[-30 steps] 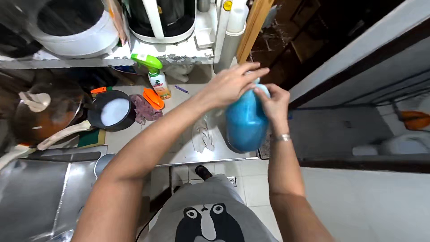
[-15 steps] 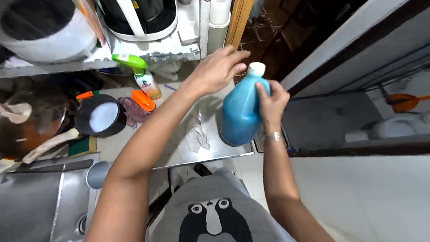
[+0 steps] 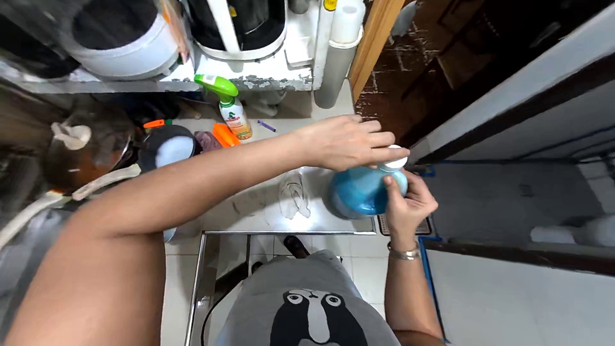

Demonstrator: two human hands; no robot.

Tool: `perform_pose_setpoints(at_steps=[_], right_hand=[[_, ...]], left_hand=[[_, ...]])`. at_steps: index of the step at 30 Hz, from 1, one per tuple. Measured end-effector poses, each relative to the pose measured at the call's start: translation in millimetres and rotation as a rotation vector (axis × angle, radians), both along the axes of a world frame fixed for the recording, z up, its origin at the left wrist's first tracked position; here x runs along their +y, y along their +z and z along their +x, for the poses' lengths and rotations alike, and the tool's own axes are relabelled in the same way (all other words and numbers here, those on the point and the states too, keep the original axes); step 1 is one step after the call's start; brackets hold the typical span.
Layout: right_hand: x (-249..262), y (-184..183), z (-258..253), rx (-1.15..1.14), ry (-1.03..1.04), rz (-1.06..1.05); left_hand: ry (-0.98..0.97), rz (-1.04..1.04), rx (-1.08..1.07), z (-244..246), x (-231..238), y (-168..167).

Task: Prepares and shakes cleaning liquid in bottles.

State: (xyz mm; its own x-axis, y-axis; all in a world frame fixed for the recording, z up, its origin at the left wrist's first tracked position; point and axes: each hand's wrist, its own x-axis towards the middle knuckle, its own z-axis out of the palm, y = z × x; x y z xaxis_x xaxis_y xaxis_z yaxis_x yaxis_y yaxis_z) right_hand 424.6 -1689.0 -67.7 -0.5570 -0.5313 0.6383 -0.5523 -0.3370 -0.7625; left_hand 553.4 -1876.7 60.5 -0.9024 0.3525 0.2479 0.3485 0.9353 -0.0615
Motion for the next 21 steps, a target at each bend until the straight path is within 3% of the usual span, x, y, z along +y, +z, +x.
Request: perform_pose_setpoints(at_steps=[5,10,12,14,17,18,19,21], right_hand=[[-7,26,9,0.165,0.255,0.102],[-29,52,35,0.206,0.556,0.177],[-44,58,53,0.192,0.662,0.18],[-59,60,73,0.181,0.738,0.193],[-81,57,105,0.186,0.841,0.224],[-87,55,114,0.19,0.874,0.237],[-93,54,123,0.193,0.908,0.247],[-103,53,140,0.202,0.98,0.259]], left_hand=[[0.018,-0.046,-0.081,48,-3,22],[0.126,-0.031,-0.004,109,7,20],[0.272,0.041,0.022,135,14,16],[0.615,0.115,-0.024,158,34,24],[1.24,0.302,-0.505,184,56,76],[1.326,0.332,-0.525,199,55,83],[1.318,0.338,-0.412,220,54,81],[1.135,0.383,-0.28,259,50,67]])
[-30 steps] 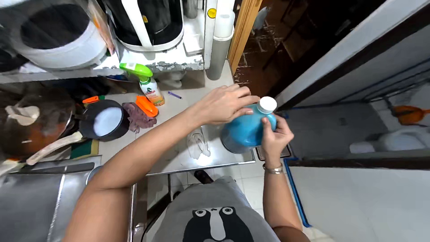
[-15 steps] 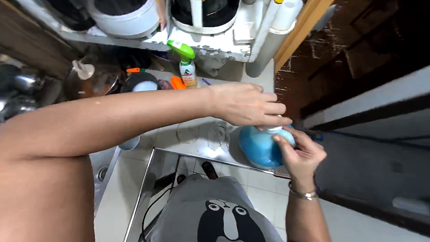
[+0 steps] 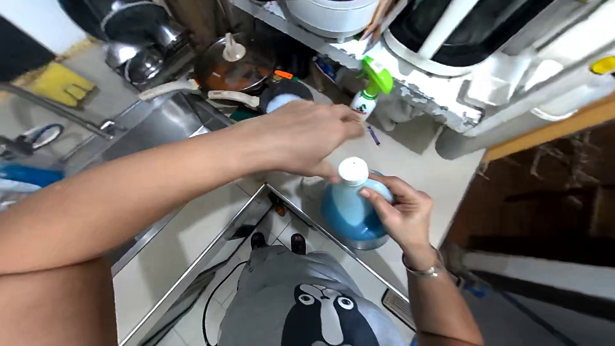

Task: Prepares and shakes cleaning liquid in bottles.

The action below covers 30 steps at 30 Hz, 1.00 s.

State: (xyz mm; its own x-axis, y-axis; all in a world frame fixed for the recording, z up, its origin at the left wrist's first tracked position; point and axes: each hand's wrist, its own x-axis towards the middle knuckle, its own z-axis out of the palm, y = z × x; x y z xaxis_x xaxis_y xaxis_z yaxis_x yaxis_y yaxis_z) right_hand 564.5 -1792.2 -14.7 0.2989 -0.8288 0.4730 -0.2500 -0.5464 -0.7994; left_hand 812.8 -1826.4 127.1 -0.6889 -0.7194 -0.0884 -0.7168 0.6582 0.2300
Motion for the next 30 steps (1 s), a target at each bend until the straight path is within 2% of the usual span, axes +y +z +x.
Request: perform_pose_setpoints(at_steps=[2,5,9,12,15,17,19,22,24,30], right_hand=[[-11,1,18,0.017,0.065,0.007],[-27,6,44,0.066,0.159,0.032],[-41,5,79,0.164,0.235,0.065],[-51,7,103,0.235,0.249,0.072],[-55,9,121,0.315,0.245,0.098],[-58,8,130,0.342,0.224,0.093],[-62,7,136,0.348,0.203,0.092],[-65,6,143,0.367,0.197,0.115],[-66,5,148,0.408,0.19,0.124],[-68,11,156,0.531,0.193,0.157]], left_hand=[[-0.118,0.088,0.148,22,2,-20],[-0.081,0.087,0.293,48,10,-37],[0.084,0.031,0.184,82,13,-44],[0.307,0.122,0.102,95,11,-49],[0.537,0.3,-0.01,99,3,-45],[0.598,0.352,0.007,110,-4,-47],[0.533,0.347,0.214,130,-7,-55],[0.098,0.268,0.566,161,-17,-84],[-0.018,0.239,0.573,166,-21,-95],[0.08,0.231,0.426,173,-23,-105]])
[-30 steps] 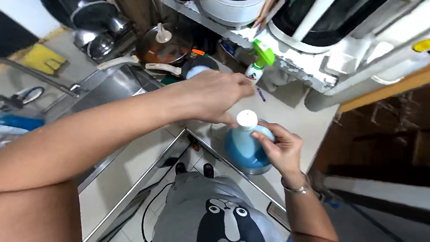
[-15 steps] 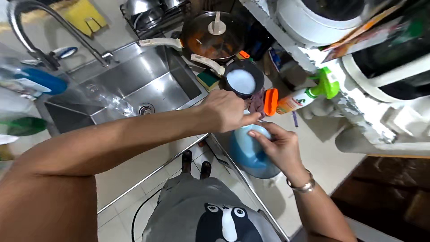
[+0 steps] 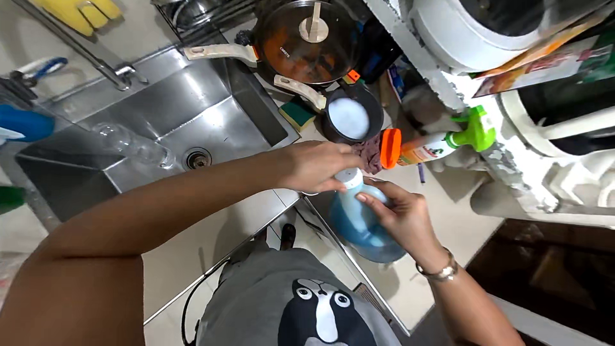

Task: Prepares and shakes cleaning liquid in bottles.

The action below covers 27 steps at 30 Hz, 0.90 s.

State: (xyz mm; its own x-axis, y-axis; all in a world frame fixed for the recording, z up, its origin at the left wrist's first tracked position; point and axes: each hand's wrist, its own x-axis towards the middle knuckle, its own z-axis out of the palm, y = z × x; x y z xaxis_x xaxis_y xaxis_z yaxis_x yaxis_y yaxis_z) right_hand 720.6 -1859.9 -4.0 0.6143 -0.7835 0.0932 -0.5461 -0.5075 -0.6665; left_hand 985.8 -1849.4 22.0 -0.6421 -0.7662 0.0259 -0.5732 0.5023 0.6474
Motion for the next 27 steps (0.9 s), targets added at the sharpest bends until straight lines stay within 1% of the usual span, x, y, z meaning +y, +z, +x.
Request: perform_pose_setpoints(at_steps=[3,6,9,11,13,17,21,25,27], right_hand=[[0,2,3,0.094,0.015,-0.007],[-1,5,5,0.167,0.036,-0.03],[-3,7,9,0.245,0.057,-0.032],[-4,8,14,0.3,0.076,-0.028],[-5,9,19,0.363,0.093,-0.018],[-9,10,25,0.464,0.138,0.018],[-10,10,27,0.516,0.15,0.025],[-11,8,26,0.555,0.143,0.044],[-13,7,27,0.575,0.142,0.063]], left_hand=[[0.114,0.06,-0.083,-2,7,-7],[0.32,0.08,-0.097,1,10,-9],[0.498,0.084,-0.003,19,9,-7],[0.582,-0.006,0.085,32,17,-12],[0.644,-0.07,0.159,44,27,-20],[0.746,0.092,0.211,63,56,-29],[0.835,0.056,0.305,78,87,-58],[0.946,0.167,0.424,88,114,-77],[0.971,0.196,0.468,89,125,-82]])
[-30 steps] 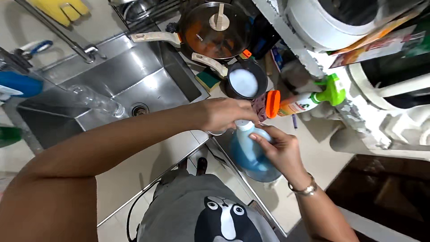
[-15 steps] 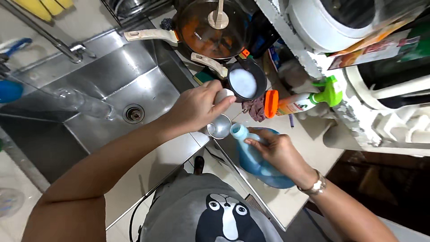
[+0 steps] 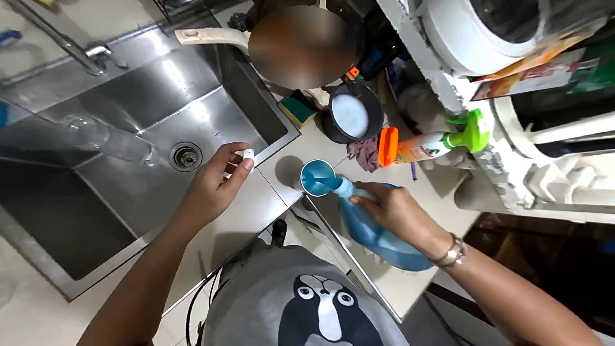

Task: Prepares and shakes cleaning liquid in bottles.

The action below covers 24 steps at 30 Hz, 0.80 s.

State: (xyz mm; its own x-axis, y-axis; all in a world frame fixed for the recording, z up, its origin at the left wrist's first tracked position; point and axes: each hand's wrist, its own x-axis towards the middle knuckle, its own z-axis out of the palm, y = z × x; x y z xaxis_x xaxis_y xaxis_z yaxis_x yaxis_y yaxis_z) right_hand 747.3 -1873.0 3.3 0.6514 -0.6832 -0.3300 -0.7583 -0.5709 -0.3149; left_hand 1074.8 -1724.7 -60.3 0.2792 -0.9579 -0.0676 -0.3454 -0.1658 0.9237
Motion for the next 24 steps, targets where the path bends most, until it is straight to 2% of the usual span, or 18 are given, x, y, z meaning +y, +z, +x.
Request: perform_pose_setpoints(at_steps=[8,24], right_hand=[[-5,4,7,0.109,-0.005,0.059],[-4,-5,2,0.059,-0.014,0.074]], left_hand=[[-0.01,-0.017,0.052,-9,14,-18],[-0.002,-0.029,0.11,-23,12,-29]])
